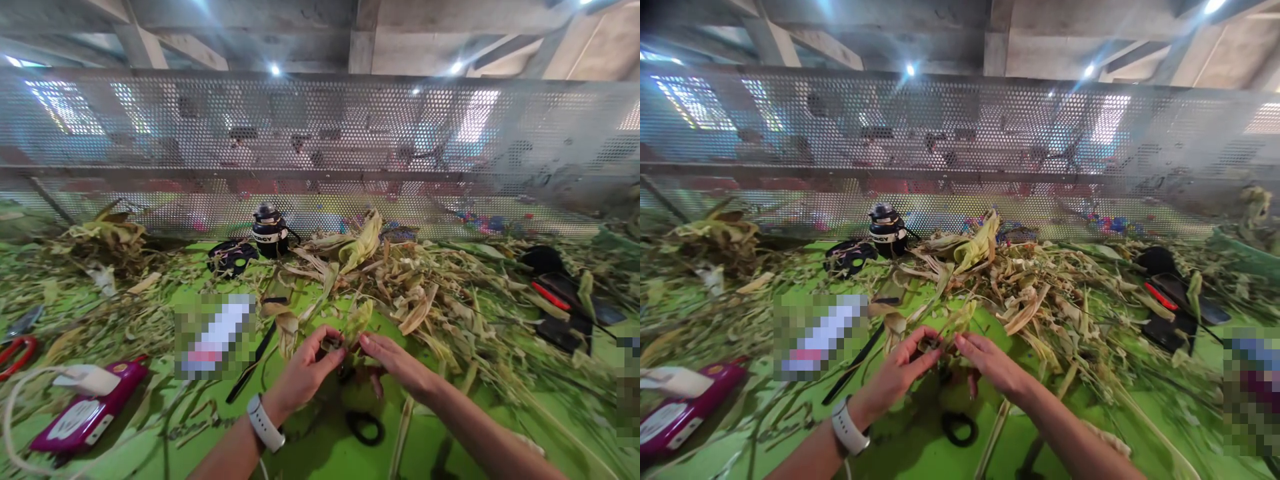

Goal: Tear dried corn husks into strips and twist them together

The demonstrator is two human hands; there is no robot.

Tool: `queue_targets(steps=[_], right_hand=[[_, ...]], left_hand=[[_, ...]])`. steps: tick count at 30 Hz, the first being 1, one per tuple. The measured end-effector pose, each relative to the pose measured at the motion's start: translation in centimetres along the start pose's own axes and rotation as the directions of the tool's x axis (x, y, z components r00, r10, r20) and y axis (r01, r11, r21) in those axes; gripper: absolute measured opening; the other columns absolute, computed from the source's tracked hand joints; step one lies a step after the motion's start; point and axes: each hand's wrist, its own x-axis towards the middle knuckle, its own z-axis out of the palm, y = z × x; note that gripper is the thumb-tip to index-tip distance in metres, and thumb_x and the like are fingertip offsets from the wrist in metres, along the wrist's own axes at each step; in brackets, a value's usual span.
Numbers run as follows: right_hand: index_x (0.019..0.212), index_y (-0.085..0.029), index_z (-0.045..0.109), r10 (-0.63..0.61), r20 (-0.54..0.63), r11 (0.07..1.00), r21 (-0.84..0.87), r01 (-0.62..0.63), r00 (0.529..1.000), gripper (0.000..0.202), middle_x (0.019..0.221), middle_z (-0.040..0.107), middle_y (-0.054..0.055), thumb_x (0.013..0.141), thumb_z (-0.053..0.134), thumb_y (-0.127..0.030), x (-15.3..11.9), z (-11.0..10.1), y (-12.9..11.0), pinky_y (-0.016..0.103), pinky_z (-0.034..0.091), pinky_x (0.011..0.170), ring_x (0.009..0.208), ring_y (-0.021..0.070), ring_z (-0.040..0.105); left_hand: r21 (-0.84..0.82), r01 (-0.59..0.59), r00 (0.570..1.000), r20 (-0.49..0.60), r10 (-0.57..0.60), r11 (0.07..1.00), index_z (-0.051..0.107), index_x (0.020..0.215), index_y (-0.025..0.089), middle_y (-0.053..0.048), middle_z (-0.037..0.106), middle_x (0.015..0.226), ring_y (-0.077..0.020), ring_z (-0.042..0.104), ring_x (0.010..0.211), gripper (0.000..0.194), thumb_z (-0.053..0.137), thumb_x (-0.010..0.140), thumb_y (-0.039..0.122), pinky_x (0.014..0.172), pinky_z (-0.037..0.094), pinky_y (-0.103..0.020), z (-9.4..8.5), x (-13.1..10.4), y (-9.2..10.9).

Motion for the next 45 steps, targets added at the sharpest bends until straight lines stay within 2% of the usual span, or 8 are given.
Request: queue_targets(steps=[9, 14, 20, 27, 33, 36, 39, 45], right_hand=[[0.068, -0.014, 0.055, 0.023, -0.072, 0.999, -0.024, -0.024, 0.997, 0.033, 0.055, 0.045, -0.005, 0.069, 0.07, -0.044, 0.2, -0.8, -0.3, 0.018, 0.027, 0.044, 0.047, 0.0056, 0.038], [0.059, -0.018, 0.041, -0.204, -0.046, 0.938, -0.294, 0.182, 0.978, 0.029, 0.056, 0.033, -0.007, 0.074, 0.063, -0.028, -0.1, 0.6, 0.3, 0.02, 0.025, 0.049, 0.053, 0.0072, 0.031], [0.064, -0.018, 0.048, -0.432, 0.039, 0.602, -0.731, 0.321, 0.901, 0.016, 0.06, 0.045, -0.005, 0.078, 0.057, -0.017, -0.4, 2.0, 1.6, 0.021, 0.03, 0.053, 0.056, 0.0088, 0.041], [0.083, -0.018, 0.062, -0.49, 0.151, 0.168, -0.95, 0.262, 0.859, 0.019, 0.069, 0.062, 0.001, 0.09, 0.044, -0.02, -0.9, 1.8, 1.5, 0.023, 0.036, 0.054, 0.056, 0.0113, 0.053], [0.084, -0.019, 0.063, -0.573, 0.281, -0.102, -0.957, 0.273, 0.77, 0.017, 0.083, 0.064, 0.005, 0.088, 0.047, -0.013, -1.9, 1.3, -0.7, 0.038, 0.045, 0.084, 0.076, 0.0179, 0.057], [0.094, -0.023, 0.064, -0.629, 0.272, -0.038, -0.946, 0.321, 0.728, 0.018, 0.111, 0.062, 0.007, 0.088, 0.049, -0.015, -2.1, 0.5, -1.7, 0.047, 0.034, 0.103, 0.101, 0.022, 0.055], [0.086, -0.022, 0.065, -0.613, 0.151, 0.236, -0.902, 0.362, 0.775, 0.017, 0.12, 0.057, 0.01, 0.09, 0.049, -0.026, -1.7, -0.1, -1.8, 0.041, 0.044, 0.094, 0.105, 0.0221, 0.056], [0.08, -0.02, 0.062, -0.526, -0.089, 0.652, -0.681, 0.334, 0.846, 0.015, 0.11, 0.06, 0.011, 0.087, 0.055, -0.03, -0.7, 0.6, -0.5, 0.032, 0.051, 0.079, 0.097, 0.0211, 0.06]], left_hand=[[0.109, -0.109, 0.994, 0.042, 0.105, 0.988, 0.057, 0.092, 0.018, 0.0, 0.056, 0.077, -0.0132, 0.048, 0.069, 0.026, 0.064, 0.076, 0.038, 0.063, 0.04, -0.024, -0.2, 0.2, -0.5], [-0.04, -0.008, 1.0, -0.01, 0.007, 0.999, 0.055, 0.099, 0.018, 0.003, 0.054, 0.071, -0.012, 0.048, 0.067, 0.036, 0.069, 0.071, 0.036, 0.062, 0.039, -0.022, -0.1, 0.4, -0.8], [-0.109, 0.02, 1.0, 0.019, -0.018, 0.994, 0.054, 0.091, 0.018, 0.001, 0.057, 0.076, -0.014, 0.052, 0.074, 0.032, 0.069, 0.07, 0.035, 0.068, 0.042, -0.025, -0.1, 0.7, -1.0], [0.485, -0.134, 0.977, -0.08, 0.197, 0.864, 0.057, 0.096, 0.017, -0.002, 0.061, 0.08, -0.0165, 0.055, 0.073, 0.026, 0.053, 0.083, 0.039, 0.069, 0.042, -0.027, -0.6, 0.7, -1.3], [0.567, -0.172, 0.975, -0.018, 0.221, 0.805, 0.064, 0.09, 0.017, -0.003, 0.062, 0.076, -0.017, 0.054, 0.071, 0.026, 0.052, 0.083, 0.04, 0.066, 0.041, -0.026, -0.8, 0.4, -0.3], [0.488, -0.214, 0.977, 0.113, 0.182, 0.846, 0.066, 0.084, 0.016, -0.004, 0.061, 0.076, -0.0172, 0.053, 0.072, 0.023, 0.055, 0.081, 0.036, 0.067, 0.04, -0.026, -0.7, 0.2, 0.5], [0.333, -0.187, 0.964, 0.243, 0.108, 0.924, 0.063, 0.076, 0.016, -0.002, 0.058, 0.072, -0.0156, 0.05, 0.07, 0.016, 0.056, 0.079, 0.03, 0.066, 0.039, -0.025, -0.7, -0.3, 1.0], [0.223, -0.131, 0.978, 0.186, 0.089, 0.966, 0.06, 0.072, 0.017, 0.0, 0.053, 0.068, -0.0142, 0.045, 0.067, 0.016, 0.063, 0.075, 0.033, 0.062, 0.036, -0.025, -0.4, -0.4, 0.5]])
